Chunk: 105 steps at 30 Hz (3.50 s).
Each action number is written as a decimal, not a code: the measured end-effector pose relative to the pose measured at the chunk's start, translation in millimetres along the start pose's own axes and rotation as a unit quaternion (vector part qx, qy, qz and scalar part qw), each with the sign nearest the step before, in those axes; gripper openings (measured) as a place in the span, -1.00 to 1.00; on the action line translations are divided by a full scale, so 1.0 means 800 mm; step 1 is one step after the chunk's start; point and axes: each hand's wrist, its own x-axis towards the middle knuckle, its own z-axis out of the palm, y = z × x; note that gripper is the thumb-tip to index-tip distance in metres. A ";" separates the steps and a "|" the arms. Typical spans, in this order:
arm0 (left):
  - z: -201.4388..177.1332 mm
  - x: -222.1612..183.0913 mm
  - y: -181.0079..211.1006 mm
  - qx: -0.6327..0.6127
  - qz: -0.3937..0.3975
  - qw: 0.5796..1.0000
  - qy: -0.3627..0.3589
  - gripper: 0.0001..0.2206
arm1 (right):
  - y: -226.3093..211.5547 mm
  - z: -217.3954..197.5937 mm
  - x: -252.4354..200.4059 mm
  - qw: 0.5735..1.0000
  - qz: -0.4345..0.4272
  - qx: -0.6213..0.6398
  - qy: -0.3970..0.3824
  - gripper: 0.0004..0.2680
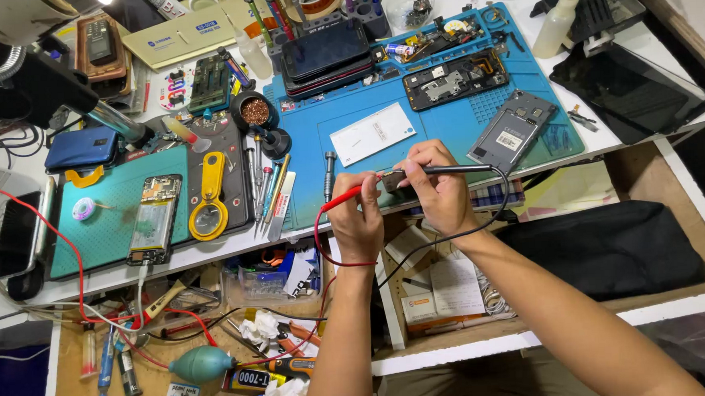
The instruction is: Testing a mobile phone's internal components using a multimeter on a repair bench.
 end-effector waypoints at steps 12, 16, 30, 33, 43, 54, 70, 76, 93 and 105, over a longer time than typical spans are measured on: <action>-0.001 0.000 0.001 0.005 -0.005 1.000 -0.001 -0.85 | -0.002 0.000 -0.001 1.000 0.000 0.006 -0.002 -0.77; 0.000 -0.001 -0.001 0.008 -0.004 1.000 0.000 -0.85 | 0.000 0.000 -0.002 1.000 0.000 0.006 -0.002 -0.77; -0.001 0.000 0.002 0.006 -0.006 1.000 0.003 -0.84 | 0.002 0.000 -0.004 1.000 0.001 0.007 0.001 -0.76; -0.001 -0.001 0.001 0.005 -0.005 1.000 0.001 -0.85 | 0.009 -0.002 -0.004 1.000 0.000 0.001 -0.004 -0.77; -0.001 0.000 0.004 0.013 -0.004 1.000 0.002 -0.85 | 0.006 -0.001 -0.003 1.000 0.000 0.006 -0.003 -0.76; -0.003 0.002 0.008 0.010 0.003 1.000 0.000 -0.84 | 0.008 -0.001 -0.004 1.000 -0.001 0.015 -0.002 -0.77; -0.003 0.005 0.013 0.011 0.005 1.000 -0.004 -0.85 | 0.004 0.000 -0.003 1.000 -0.001 0.016 -0.001 -0.78; -0.003 0.007 0.017 0.023 0.014 1.000 0.009 -0.86 | 0.008 -0.002 -0.003 0.999 -0.014 0.037 -0.004 -0.77; 0.004 -0.005 0.000 0.031 -0.004 0.999 0.007 -0.84 | 0.044 -0.014 -0.007 0.999 -0.039 -0.032 -0.013 -0.82; 0.005 -0.007 -0.004 0.034 0.000 0.999 0.010 -0.84 | 0.034 -0.015 -0.003 0.994 -0.044 -0.095 -0.018 -0.80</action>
